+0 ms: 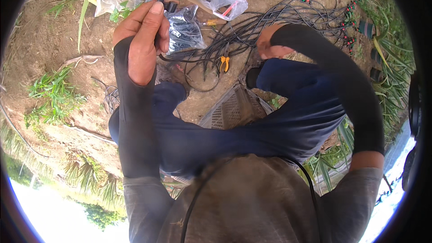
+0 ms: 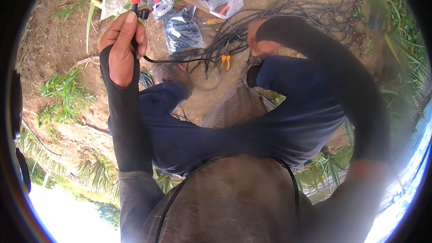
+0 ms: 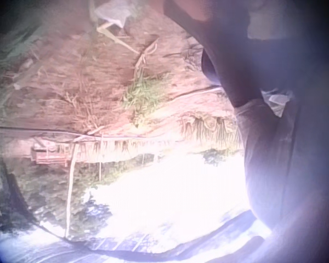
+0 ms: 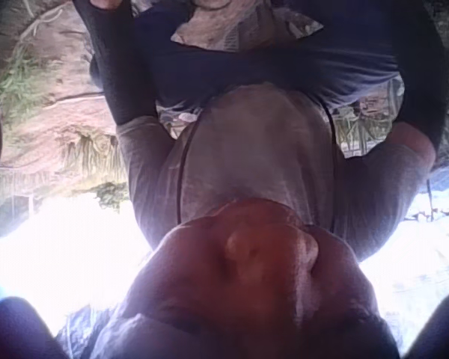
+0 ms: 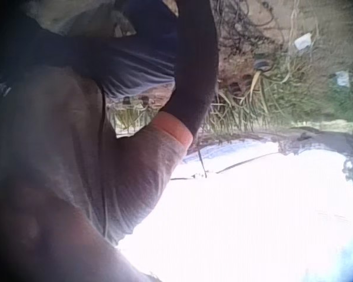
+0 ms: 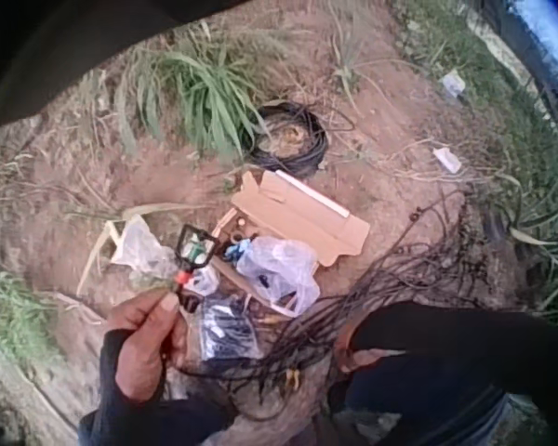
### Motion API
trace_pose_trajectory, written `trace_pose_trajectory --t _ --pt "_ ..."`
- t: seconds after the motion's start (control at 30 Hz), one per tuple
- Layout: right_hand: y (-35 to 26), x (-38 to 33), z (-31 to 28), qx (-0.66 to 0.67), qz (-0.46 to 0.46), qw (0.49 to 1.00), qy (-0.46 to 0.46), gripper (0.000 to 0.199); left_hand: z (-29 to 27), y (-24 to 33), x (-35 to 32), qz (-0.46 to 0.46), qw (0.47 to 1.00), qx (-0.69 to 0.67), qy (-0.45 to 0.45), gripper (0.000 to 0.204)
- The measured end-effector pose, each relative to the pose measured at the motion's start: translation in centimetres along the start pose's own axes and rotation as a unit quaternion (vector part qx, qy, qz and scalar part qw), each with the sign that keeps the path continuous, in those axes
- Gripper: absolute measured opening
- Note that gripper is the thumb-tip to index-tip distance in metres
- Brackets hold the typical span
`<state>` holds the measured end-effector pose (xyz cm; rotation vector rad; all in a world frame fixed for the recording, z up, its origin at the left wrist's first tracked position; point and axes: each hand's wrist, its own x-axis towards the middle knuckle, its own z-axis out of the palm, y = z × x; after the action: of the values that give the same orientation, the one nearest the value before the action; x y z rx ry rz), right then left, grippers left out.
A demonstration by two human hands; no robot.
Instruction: The person sits on the ground and assembles irrigation lines by stripping wire ends with pliers, inserting them into black connectors, and attaching green and red fittings. The person handles multiple wire segments and tools throughout the process.
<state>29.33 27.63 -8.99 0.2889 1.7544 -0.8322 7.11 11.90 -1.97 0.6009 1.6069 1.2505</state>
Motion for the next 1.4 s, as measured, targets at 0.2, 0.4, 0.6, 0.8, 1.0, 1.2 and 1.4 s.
trace_pose_trajectory --t 0.2,0.4,0.6,0.8,1.0,1.2,1.4 --pt "1.9 29.8 16.8 0.255 0.224 0.907 0.251 0.027 -1.5 1.3 -0.7 -0.018 0.998 -0.041 0.047 0.027" --pt "-3.2 33.0 20.1 0.592 0.378 0.642 0.308 0.033 -2.4 1.6 -2.0 -0.056 0.995 -0.063 0.043 0.028" --pt "-4.0 29.7 18.5 0.592 0.277 0.693 0.304 0.02 -3.1 1.8 -2.2 -0.055 0.994 -0.087 0.046 0.029" --pt "-2.1 27.0 20.0 0.711 -0.045 0.589 0.382 0.029 -3.9 1.5 -2.2 -0.029 0.996 -0.086 -0.02 0.026" --pt "-2.7 15.2 14.8 0.715 -0.241 0.561 0.34 0.026 -4.3 0.4 -3.2 -0.017 0.991 -0.115 -0.072 0.028" --pt "-9.8 2.2 14.5 0.752 -0.274 0.528 0.285 0.036 -3.6 -1.0 -6.7 -0.024 0.981 -0.141 -0.131 0.027" --pt "-12.4 -0.4 21.2 0.65 -0.186 0.631 0.379 0.034 -2.1 -2.6 -11.3 -0.052 0.973 -0.151 -0.165 0.024"
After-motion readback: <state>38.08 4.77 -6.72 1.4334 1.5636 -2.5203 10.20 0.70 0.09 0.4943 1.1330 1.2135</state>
